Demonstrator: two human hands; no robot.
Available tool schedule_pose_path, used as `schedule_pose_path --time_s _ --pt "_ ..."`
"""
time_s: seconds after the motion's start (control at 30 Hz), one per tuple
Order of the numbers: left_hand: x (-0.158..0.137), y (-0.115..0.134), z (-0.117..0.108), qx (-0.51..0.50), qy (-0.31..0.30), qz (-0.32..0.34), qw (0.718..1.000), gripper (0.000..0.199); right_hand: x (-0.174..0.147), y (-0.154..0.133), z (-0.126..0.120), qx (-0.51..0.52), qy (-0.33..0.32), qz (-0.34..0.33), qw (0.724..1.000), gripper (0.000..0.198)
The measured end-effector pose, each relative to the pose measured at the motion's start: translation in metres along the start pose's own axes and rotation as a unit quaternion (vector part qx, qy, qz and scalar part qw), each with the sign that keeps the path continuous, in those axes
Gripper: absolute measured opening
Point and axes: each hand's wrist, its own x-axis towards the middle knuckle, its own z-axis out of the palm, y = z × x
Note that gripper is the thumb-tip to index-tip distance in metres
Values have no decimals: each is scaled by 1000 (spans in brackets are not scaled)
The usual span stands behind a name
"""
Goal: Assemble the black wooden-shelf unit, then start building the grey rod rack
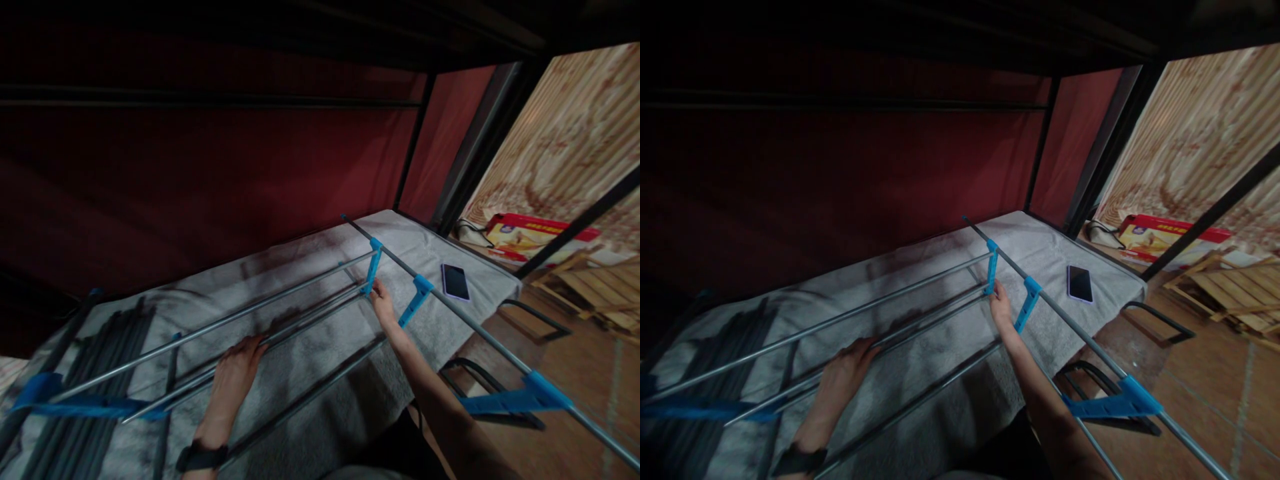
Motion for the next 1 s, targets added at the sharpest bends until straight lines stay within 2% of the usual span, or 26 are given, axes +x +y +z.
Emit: schedule_pose_path --time_s 0.23,0.5,0.8,0.9,1.0 --pt "1 4 0 -7 13 6 1000 37 -3 6 1 -24 -33 -32 999 50" --pt "3 1 8 -5 -5 -10 1000 33 -2 10 -1 -48 -40 -42 997 50" --pt "4 3 4 -21 -17 -20 999 36 -1 12 -2 -64 -37 -49 996 51" --pt "1 9 5 -17 -5 -38 999 34 -5 17 -4 -100 -58 -67 991 57" --pt "-6 17 3 -21 -8 -46 999 31 -25 22 -5 -168 -64 -95 979 70"
